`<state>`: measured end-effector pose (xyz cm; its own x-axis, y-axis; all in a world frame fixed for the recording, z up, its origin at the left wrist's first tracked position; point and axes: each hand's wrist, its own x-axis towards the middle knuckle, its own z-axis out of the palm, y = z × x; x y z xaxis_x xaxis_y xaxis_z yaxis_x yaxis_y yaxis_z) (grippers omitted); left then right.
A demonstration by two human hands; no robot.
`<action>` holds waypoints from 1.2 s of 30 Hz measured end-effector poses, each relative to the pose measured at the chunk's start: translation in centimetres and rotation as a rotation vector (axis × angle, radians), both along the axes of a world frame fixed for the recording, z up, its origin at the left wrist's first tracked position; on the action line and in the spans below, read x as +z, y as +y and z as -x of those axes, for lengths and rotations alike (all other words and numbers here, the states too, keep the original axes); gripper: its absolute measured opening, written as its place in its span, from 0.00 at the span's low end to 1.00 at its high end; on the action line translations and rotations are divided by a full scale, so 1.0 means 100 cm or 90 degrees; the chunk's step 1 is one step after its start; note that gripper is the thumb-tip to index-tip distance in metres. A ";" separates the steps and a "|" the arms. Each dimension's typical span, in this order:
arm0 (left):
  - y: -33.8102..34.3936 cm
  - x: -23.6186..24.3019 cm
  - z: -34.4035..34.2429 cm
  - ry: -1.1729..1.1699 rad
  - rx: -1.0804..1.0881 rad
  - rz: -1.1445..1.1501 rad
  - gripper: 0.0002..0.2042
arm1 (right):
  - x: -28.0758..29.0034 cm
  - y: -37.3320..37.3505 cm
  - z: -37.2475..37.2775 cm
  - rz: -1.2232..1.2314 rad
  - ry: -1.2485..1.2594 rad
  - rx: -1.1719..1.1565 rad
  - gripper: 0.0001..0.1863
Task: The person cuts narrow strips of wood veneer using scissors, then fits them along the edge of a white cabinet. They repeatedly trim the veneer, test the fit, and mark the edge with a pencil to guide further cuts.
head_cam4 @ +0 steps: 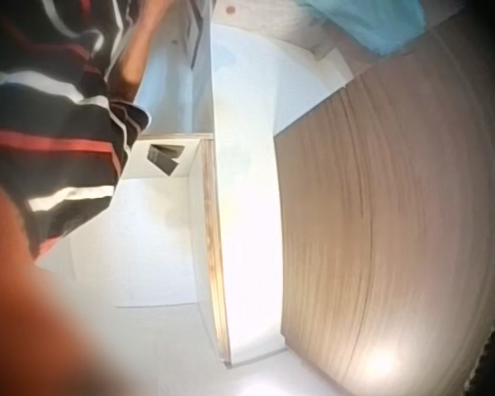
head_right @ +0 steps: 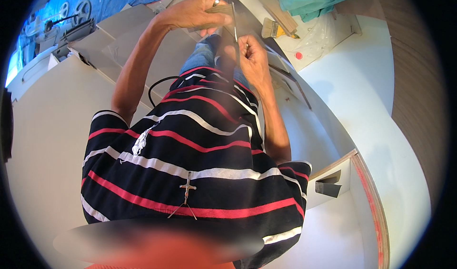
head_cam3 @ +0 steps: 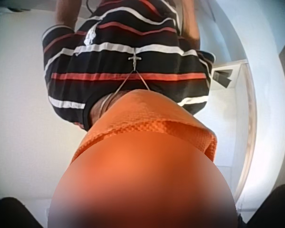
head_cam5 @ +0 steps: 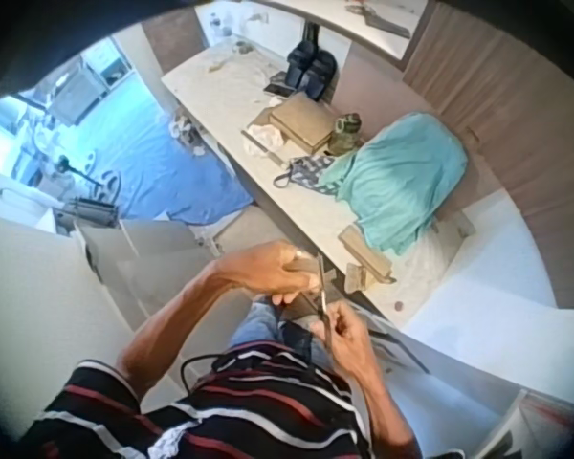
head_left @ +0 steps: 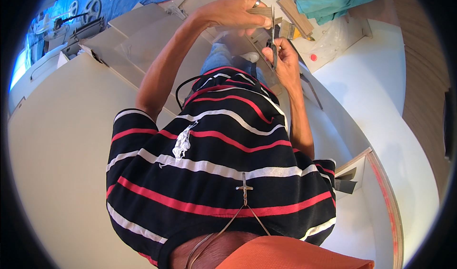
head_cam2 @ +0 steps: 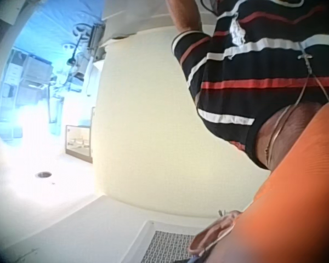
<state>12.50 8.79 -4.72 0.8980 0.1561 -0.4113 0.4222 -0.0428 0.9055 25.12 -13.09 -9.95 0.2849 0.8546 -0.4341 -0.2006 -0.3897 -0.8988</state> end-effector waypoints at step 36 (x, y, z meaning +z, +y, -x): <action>0.016 -0.027 -0.006 0.075 -0.058 0.070 0.18 | -0.027 0.009 -0.023 0.009 -0.037 0.036 0.21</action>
